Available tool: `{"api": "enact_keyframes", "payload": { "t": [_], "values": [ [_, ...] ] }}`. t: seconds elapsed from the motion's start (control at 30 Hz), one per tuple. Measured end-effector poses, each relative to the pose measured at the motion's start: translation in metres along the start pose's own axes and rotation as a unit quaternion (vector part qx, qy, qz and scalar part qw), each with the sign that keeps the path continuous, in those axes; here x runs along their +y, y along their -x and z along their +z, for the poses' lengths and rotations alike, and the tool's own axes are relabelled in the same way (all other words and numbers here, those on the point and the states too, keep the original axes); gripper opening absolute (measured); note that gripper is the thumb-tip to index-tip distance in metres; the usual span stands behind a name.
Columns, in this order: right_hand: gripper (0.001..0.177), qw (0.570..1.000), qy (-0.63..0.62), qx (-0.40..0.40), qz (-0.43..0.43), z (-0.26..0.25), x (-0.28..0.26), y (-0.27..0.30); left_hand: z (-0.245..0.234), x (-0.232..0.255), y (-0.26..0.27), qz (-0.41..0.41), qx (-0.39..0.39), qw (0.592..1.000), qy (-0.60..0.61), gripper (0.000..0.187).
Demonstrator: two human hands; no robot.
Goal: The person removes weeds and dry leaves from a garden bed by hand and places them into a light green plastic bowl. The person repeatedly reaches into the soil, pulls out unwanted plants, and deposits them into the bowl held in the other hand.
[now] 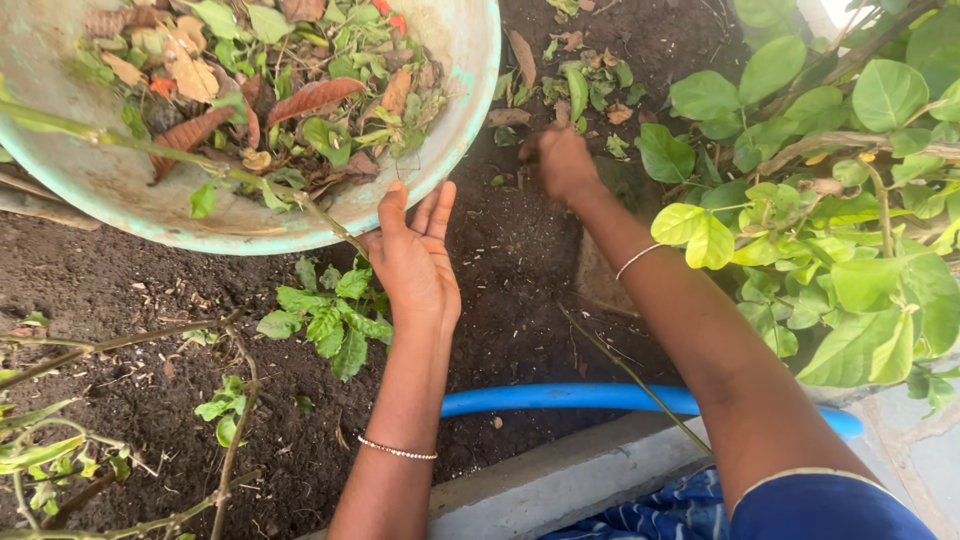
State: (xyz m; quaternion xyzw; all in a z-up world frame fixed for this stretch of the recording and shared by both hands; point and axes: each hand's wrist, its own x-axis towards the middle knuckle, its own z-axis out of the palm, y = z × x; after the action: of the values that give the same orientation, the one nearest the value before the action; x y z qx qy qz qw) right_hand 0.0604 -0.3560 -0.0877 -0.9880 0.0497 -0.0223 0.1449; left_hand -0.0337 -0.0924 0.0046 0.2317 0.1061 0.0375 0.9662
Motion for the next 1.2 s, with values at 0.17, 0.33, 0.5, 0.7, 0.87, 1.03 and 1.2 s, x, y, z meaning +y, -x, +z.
{"api": "enact_keyframes", "payload": {
  "t": [0.17, 0.33, 0.5, 0.7, 0.87, 1.03, 1.2],
  "values": [
    [0.024, 0.993, -0.07, 0.091, -0.029, -0.034, 0.011, -0.025, 0.0, -0.003, 0.001, 0.006, 0.0, 1.0, -0.004, 0.057],
    [0.019, 0.954, -0.193, 0.221, -0.056, -0.095, -0.015, -0.037, 0.001, -0.007, 0.003, -0.002, 0.005, 1.0, -0.02, 0.056],
    [0.013, 0.874, -0.397, 0.256, -0.113, -0.138, -0.061, -0.034, -0.002, -0.011, 0.003, -0.004, -0.012, 1.0, -0.02, 0.05],
    [0.02, 0.864, -0.461, 0.147, -0.14, -0.142, -0.126, -0.023, -0.004, -0.012, 0.001, -0.005, -0.006, 1.0, -0.023, 0.046],
    [0.028, 0.889, -0.401, 0.084, -0.203, -0.142, -0.155, -0.013, -0.005, -0.014, 0.001, -0.007, 0.0, 1.0, -0.021, 0.041],
    [0.013, 0.874, -0.372, 0.134, -0.283, -0.144, -0.158, -0.014, -0.003, -0.012, 0.001, -0.011, -0.001, 1.0, -0.019, 0.041],
    [0.009, 0.884, -0.362, 0.212, -0.205, -0.136, -0.124, -0.027, 0.0, -0.006, 0.002, -0.002, 0.011, 1.0, -0.017, 0.054]
  ]
}}
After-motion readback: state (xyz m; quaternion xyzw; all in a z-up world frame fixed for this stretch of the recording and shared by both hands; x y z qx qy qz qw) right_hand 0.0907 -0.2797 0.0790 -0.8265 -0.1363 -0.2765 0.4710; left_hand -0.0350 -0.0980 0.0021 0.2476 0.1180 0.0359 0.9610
